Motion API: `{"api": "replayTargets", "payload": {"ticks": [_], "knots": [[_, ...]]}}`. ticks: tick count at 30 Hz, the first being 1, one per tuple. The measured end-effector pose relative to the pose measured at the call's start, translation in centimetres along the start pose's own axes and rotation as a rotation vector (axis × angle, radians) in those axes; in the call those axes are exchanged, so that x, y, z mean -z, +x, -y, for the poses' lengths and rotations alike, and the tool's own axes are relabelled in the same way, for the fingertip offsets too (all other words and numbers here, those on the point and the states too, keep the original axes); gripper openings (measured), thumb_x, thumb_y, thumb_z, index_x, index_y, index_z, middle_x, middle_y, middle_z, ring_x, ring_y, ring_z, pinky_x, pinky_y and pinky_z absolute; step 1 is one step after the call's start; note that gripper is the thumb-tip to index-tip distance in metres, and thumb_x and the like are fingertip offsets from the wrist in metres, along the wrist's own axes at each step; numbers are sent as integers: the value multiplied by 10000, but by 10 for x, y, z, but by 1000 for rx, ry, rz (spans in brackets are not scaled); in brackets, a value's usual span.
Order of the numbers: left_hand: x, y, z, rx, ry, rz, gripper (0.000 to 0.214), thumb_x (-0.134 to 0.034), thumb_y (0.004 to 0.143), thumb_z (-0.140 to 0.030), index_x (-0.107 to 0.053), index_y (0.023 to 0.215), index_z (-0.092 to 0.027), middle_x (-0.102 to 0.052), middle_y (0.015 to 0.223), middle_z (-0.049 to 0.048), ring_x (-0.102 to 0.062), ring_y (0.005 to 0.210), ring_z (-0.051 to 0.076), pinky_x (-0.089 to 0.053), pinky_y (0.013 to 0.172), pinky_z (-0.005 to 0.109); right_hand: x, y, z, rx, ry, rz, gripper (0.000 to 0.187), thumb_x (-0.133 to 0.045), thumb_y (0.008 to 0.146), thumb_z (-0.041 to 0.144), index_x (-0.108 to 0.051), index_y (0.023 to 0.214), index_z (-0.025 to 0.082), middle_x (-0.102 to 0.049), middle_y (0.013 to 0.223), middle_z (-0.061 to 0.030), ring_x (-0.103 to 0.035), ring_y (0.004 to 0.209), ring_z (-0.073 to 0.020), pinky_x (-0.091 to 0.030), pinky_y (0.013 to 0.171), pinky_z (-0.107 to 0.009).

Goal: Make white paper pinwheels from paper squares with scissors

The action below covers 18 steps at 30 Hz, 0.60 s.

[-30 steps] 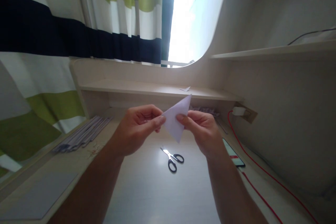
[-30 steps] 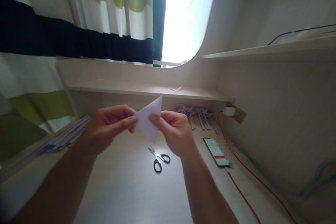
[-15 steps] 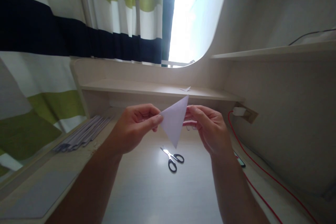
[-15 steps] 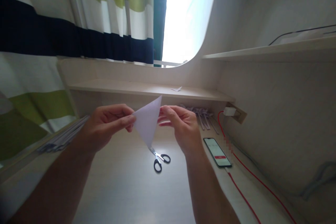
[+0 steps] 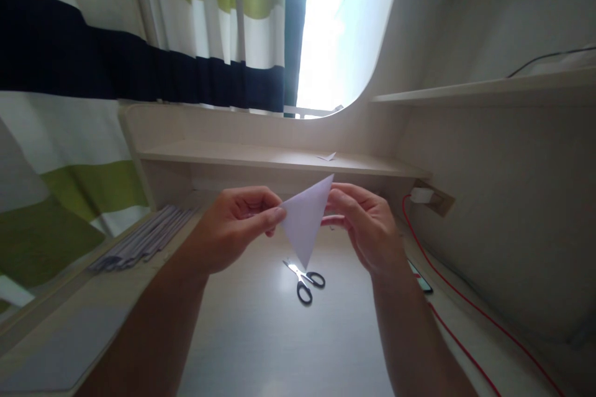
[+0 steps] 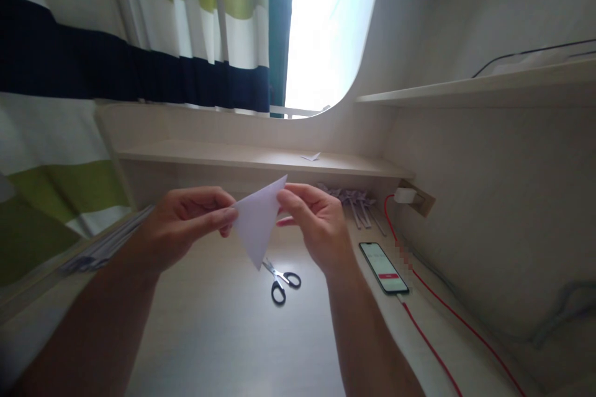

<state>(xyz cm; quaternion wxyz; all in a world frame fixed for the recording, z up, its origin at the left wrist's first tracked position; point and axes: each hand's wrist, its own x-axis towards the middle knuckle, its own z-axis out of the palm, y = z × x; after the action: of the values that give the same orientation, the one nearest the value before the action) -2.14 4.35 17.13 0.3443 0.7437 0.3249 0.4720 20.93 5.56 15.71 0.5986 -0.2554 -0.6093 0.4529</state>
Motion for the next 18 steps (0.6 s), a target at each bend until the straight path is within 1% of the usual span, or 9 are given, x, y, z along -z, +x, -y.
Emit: {"api": "replayTargets", "payload": {"ticks": [2,3,5,8,11,13,14,16,18], "knots": [[0,0,0,12,3,30,205,-717,935,-341,-755,821,-174,-654,700,1,-585,658,125,-456,615,234,-1,0,-1,-17,-30,42,199,-808,887,413,-843,970,236,-802,895,-37,-728,789,-157,-612,675,-255],[0,0,-1,18,6,40,206,-714,934,-339,-754,820,-171,-651,699,3,-582,656,127,-453,611,236,-1,0,-1,-18,-29,39,189,-809,886,407,-845,942,230,-801,887,-36,-726,787,-156,-613,677,-255],[0,-1,-1,25,16,53,206,-710,932,-332,-753,814,-169,-646,692,5,-576,653,130,-445,606,238,0,1,-1,1,-3,-8,178,-798,894,400,-846,913,230,-802,888,-37,-727,775,-156,-620,672,-260],[2,0,-1,24,27,55,207,-716,922,-329,-748,793,-171,-637,677,5,-567,647,131,-435,603,238,4,2,2,26,37,-70,183,-770,918,411,-843,930,244,-808,906,-39,-740,770,-162,-632,662,-270],[3,0,-1,27,38,67,219,-714,921,-350,-752,795,-175,-636,680,10,-568,647,135,-436,596,238,4,1,3,6,14,-3,199,-773,915,433,-841,952,250,-799,903,-36,-737,782,-163,-632,649,-261],[4,0,-1,29,43,80,232,-708,923,-371,-759,806,-178,-635,685,15,-570,644,141,-442,587,240,2,0,2,-9,-45,56,206,-785,903,430,-843,923,233,-788,883,-37,-726,786,-161,-634,661,-262],[4,-1,-2,28,45,87,235,-706,923,-378,-762,812,-179,-636,685,18,-572,642,145,-447,583,242,2,0,2,-8,-63,59,209,-788,899,426,-843,900,224,-785,871,-38,-722,778,-159,-634,666,-265],[6,-2,-4,26,56,96,232,-706,921,-382,-768,817,-183,-638,681,22,-577,642,151,-456,580,245,3,0,4,11,-57,14,225,-774,909,430,-839,890,216,-789,865,-42,-724,758,-159,-633,664,-273],[7,-3,-6,23,65,93,223,-716,914,-373,-770,808,-185,-645,676,23,-584,643,152,-464,585,244,6,0,7,45,-20,-51,238,-752,925,446,-832,932,222,-800,883,-46,-739,746,-160,-630,656,-275]]}}
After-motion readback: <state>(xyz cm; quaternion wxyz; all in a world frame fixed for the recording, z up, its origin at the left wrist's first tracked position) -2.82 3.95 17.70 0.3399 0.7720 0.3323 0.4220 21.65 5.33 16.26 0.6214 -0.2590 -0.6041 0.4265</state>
